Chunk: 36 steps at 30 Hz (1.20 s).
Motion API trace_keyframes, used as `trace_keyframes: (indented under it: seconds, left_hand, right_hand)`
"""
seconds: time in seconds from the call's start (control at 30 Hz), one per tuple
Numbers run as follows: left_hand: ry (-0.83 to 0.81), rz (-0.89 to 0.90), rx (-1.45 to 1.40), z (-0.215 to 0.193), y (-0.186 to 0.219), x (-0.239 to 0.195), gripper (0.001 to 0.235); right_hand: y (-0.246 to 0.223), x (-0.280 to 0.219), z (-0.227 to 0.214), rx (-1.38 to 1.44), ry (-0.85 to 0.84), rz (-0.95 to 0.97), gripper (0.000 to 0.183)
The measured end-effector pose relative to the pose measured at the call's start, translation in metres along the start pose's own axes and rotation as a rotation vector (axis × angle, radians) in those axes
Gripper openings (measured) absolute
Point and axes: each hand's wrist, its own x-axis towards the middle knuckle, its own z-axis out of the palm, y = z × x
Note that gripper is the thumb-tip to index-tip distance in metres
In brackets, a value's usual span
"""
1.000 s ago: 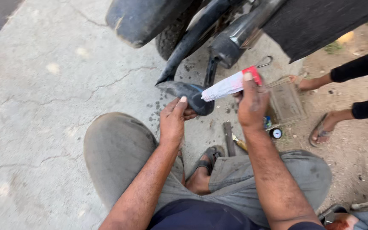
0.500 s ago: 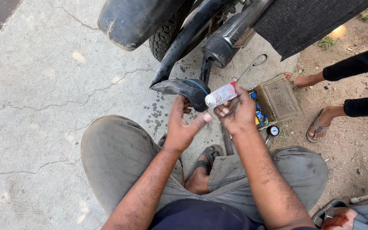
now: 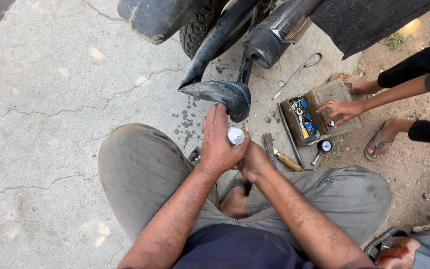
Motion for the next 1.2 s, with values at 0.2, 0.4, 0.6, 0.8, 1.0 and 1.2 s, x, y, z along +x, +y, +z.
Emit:
trace_keyframes:
  seconds: [0.2,0.4,0.6,0.8,1.0,1.2]
  left_hand:
    - [0.022,0.084,-0.025,0.001,-0.005,-0.003,0.082]
    - [-0.139,-0.119,-0.193,-0.008,0.009,0.007,0.07]
    - [-0.185,-0.204,-0.181,0.0,0.013,0.015,0.071]
    - [-0.169,-0.193,-0.174,0.003,0.007,0.019,0.069]
    - [-0.251,-0.329,-0.23,0.006,0.01,0.028,0.07]
    - [-0.239,-0.309,-0.247,0.004,0.01,0.031,0.069]
  right_hand:
    - [-0.037,0.037,-0.054,-0.183,0.016,-0.074,0.022]
    - [-0.15,0.043,-0.134,-0.379,0.241,-0.243,0.015]
    - [-0.185,0.1,-0.257,-0.261,0.378,-0.338,0.018]
    - [-0.132,0.146,-0.314,-1.072,0.617,0.016,0.021]
    - [-0.132,0.144,-0.311,-1.457,0.411,0.442,0.023]
    - [-0.139,0.163,-0.324,-1.514,0.725,0.314,0.027]
